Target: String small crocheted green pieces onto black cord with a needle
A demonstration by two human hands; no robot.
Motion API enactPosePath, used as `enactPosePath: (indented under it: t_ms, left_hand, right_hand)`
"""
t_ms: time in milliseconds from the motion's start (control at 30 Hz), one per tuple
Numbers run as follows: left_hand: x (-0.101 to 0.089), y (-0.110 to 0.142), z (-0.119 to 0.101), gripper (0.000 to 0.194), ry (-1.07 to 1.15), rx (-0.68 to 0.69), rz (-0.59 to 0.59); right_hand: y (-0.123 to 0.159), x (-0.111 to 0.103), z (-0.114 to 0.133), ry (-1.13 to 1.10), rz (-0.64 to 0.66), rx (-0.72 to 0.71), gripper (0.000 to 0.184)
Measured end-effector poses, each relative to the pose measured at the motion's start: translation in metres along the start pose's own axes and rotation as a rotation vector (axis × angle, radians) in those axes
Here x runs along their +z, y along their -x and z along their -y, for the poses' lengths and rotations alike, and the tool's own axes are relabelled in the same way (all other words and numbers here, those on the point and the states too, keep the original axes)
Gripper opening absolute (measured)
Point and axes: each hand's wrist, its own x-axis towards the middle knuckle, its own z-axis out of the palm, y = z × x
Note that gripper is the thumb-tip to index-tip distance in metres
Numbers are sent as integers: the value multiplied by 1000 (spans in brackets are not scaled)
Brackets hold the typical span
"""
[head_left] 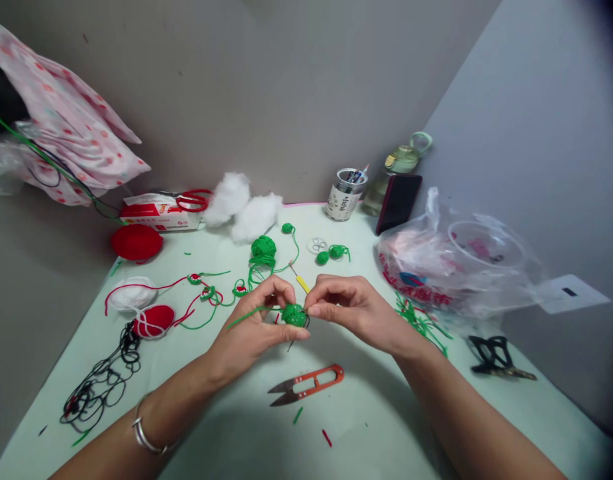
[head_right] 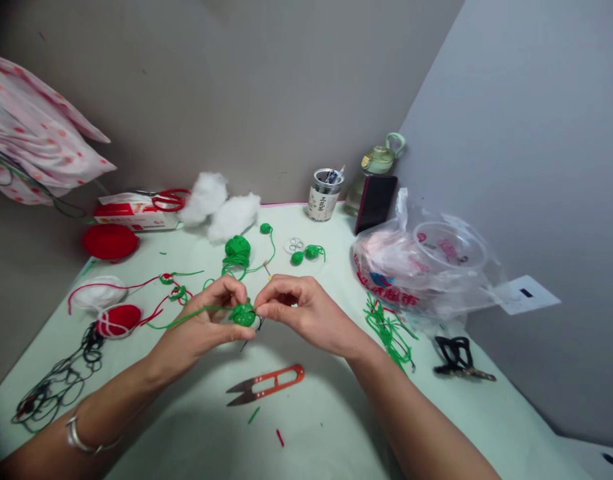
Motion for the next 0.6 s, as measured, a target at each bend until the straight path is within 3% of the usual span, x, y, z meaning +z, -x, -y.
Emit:
enactPosePath:
  t_ms: [167, 333, 600]
  left_hand:
    - [0, -1, 0, 36, 144, -6, 94]
    - [-8, -2, -3, 24, 175, -21, 185]
    - [-13, -5, 3, 12, 193, -25, 166]
  right_hand:
    - [0, -5, -2, 17, -21, -44, 12]
    - [-1, -11, -7, 76, -77, -83, 11]
    - [-1, -15, -11, 140, -79, -167, 10]
